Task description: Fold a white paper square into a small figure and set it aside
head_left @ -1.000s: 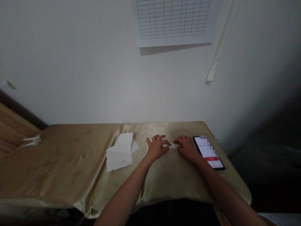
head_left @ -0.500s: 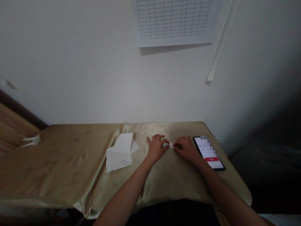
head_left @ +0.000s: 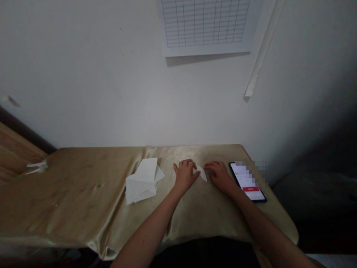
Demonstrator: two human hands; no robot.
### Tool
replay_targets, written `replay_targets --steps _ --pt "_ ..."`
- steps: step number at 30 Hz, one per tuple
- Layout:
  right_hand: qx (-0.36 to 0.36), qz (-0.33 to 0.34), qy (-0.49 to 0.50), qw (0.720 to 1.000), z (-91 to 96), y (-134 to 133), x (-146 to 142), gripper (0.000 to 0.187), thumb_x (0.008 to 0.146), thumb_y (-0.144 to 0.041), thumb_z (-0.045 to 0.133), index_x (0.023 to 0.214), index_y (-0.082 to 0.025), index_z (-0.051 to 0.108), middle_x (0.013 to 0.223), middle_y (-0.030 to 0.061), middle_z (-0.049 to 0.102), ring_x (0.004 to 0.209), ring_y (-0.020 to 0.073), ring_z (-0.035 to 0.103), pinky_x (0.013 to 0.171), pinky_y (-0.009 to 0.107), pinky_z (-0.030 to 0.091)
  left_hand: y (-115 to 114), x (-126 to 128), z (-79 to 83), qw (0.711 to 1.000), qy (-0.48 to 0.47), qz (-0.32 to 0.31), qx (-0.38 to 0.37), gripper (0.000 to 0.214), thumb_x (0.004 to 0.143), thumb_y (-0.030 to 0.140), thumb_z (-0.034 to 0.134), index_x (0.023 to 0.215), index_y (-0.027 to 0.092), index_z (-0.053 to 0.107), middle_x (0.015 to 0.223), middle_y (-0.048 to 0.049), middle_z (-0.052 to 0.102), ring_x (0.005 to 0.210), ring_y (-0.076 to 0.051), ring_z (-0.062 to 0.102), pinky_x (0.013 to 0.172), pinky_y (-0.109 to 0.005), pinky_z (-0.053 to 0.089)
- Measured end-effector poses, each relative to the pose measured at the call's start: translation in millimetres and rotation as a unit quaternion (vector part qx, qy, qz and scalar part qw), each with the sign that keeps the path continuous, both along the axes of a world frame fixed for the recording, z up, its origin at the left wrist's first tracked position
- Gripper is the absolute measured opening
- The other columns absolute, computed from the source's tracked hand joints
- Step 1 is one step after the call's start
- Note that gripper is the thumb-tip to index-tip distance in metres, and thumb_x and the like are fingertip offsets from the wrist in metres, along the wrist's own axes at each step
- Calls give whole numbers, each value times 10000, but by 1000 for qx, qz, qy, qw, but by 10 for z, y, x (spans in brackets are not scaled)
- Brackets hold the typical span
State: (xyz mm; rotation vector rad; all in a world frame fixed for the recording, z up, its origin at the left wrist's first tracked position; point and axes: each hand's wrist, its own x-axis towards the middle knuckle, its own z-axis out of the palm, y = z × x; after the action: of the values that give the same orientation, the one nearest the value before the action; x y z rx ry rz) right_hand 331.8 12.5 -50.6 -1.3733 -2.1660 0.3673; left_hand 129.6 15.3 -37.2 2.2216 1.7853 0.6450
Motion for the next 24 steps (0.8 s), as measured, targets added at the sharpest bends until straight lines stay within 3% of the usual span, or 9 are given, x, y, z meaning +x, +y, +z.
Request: replay_targets --steps 9,13,17,24 --pt "6 16 -5 1000 -54 9 -30 291 900 -168 547 1065 -291 753 1165 26 722 1217 256 495 1083 465 314 -19 12 35 1000 -11 -11 4 79 858 364 727 907 306 749 1407 -7 576 1354 -288 411 1166 -713 79" --pt "10 14 -3 1000 -11 -5 -29 296 896 -150 535 1027 -281 766 1108 39 727 1183 248 508 1062 446 327 -39 11 45 1000 2 -23 -1 138 824 444 754 885 320 762 1435 16 568 1388 -312 376 1163 -729 54" --pt "-1 11 -3 1000 14 -10 -16 301 887 -142 530 1023 -275 763 1093 41 724 1173 247 511 1061 447 324 -81 16 75 998 33 -47 -15 337 735 557 794 958 307 756 1475 -8 539 1419 -363 330 1154 -754 11" --pt "15 -3 10 1000 21 2 25 375 863 -88 502 1073 -277 748 1179 31 701 1184 231 500 1065 418 332 -95 21 84 994 56 -71 -54 371 769 456 769 1135 423 725 1500 -8 505 1433 -373 316 1128 -784 47"
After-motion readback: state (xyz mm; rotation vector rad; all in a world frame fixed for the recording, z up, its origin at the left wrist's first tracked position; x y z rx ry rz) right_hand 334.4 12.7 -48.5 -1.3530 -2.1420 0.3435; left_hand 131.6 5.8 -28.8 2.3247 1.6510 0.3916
